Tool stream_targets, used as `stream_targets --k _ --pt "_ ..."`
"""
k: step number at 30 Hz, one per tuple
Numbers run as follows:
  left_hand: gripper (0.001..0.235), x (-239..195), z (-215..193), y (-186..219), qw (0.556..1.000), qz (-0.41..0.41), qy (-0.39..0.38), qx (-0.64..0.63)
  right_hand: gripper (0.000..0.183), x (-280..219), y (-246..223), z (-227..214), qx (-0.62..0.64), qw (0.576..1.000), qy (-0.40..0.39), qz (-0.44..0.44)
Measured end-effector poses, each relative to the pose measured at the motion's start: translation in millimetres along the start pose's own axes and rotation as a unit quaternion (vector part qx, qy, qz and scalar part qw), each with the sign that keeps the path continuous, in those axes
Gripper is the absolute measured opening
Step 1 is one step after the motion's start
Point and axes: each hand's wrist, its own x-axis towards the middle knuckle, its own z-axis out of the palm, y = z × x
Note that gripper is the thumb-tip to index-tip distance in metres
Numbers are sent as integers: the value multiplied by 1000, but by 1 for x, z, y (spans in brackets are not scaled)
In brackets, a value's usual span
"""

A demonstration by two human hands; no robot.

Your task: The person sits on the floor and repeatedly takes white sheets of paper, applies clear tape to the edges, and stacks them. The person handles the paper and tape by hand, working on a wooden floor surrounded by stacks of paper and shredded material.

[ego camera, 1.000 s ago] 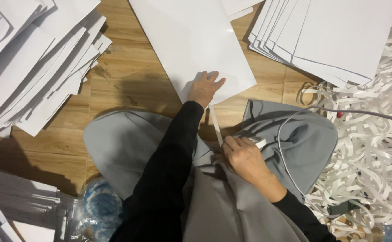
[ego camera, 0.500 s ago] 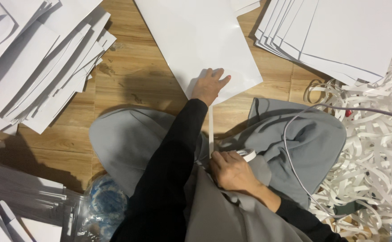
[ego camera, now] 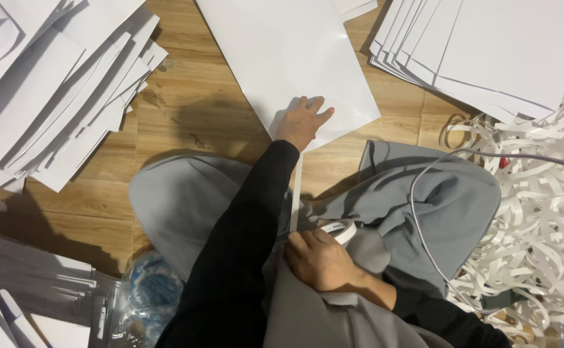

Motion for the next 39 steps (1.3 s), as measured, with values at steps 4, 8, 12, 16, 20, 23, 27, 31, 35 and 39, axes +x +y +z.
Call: stream_targets --k 4,8,12,16,20,23,27,31,35,39 --pt "64 0 8 1 999 2 35 23 29 0 -9 5 -36 999 -10 4" --pt "65 0 6 0 998 3 35 45 28 10 -18 -1 -64 998 17 -6" --pt "66 3 4 -2 1000 9 8 13 31 18 -21 -8 -90 993 18 -80" --pt "66 1 1 -3 1000 19 -10 2 28 22 -29 -6 -31 994 43 -91" --pt "66 3 12 -3 999 15 34 3 28 25 -35 -6 -35 995 37 -84" --pt "66 4 14 -3 999 26 34 -20 29 21 -37 -1 -33 995 28 -91" --pt "51 -4 5 -13 994 33 52 -87 21 14 -29 2 1 998 -10 -59" --pt "19 -34 18 -38 975 -6 118 -188 12 -8 -16 16 188 973 -64 114" --pt "39 -76 6 -43 974 -15 45 -220 17 -2 -6 3 28 995 -61 80" --pt "71 -104 -17 -47 982 -78 -93 -148 16 -9 8 -3 -6 982 -76 173"
